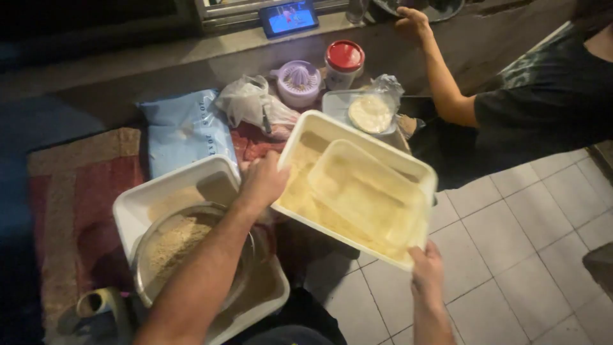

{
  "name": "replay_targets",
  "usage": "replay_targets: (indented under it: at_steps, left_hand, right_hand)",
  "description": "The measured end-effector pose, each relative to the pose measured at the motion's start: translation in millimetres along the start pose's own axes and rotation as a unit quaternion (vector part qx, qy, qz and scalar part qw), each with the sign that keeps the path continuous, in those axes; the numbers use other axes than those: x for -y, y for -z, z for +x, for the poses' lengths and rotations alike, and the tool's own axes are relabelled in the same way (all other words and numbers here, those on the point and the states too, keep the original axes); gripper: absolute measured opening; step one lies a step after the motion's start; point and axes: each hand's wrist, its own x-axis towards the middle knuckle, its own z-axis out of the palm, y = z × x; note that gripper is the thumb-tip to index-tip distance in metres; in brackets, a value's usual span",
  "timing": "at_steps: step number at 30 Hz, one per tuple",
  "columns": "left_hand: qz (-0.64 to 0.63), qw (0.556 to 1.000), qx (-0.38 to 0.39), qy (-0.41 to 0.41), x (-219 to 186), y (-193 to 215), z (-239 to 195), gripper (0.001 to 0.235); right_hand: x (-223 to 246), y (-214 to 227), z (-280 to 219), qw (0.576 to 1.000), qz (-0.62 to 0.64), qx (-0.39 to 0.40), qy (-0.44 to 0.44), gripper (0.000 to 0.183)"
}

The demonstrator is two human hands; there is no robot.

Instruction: The person sifts a grain-like substance from a plastic container into a metal sieve held over a white tray. They shake the sieve to separate the contents, then pour the sifted material back into the container and repeat the process.

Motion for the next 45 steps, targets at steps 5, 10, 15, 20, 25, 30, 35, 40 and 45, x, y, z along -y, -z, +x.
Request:
replay_targets:
  at_steps: [5,10,15,20,25,30,35,40,45]
  left_hand:
    - [-0.215,0.971,-0.066,-0.076,16.1,26.0,-6.6,0.027]
    - [-0.520,0.850,0.056,0.059,97.3,96.2,-63.2,0.025]
    - [-0.597,0.771,-0.185,0.122,307.1,111.1,-113.9,0.031]
    - [-0.557,0.744,-0.329,0.166,459.9,174.3,-191.0,0.044]
    - [-0.546,0.700,-0.421,0.188,546.6,188.7,-227.2,0.044]
    - [-0.498,0.673,-0.480,0.262,590.9,148.5,-238.9,0.039]
    - [-0.488,0.652,-0.519,0.261,545.3,80.9,-233.5,0.041]
    - [-0.552,0.552,-0.522,0.343,438.9,61.5,-242.4,0.054]
    - [-0.514,0.652,-0.392,0.397,439.0,-27.1,-263.6,0.068]
  right_hand:
    - [-21.6,74.0,57.9,0.911,-0.308,-0.048,0.271,0.026]
    - [78.0,6.6,-111.3,0.960,-0.154,-0.001,0.235,0.022]
    - [108.2,-118.2,-181.3,0.930,0.053,0.264,0.250,0.020]
    - [74.9,-186.7,-237.0,0.880,-0.040,0.285,0.377,0.032]
    - [16.7,-186.0,-231.7,0.896,-0.304,0.149,0.288,0.061]
    - [-70.4,-162.0,-187.6,0.938,-0.229,0.234,0.117,0.043]
    - [-134.7,-158.0,-162.5,0.968,-0.128,0.186,0.108,0.028]
    - [-134.7,-153.7,-199.1,0.980,-0.032,0.185,0.067,0.025]
    - [-159.5,-150.1,-218.7,0.984,0.028,0.172,0.044,0.016]
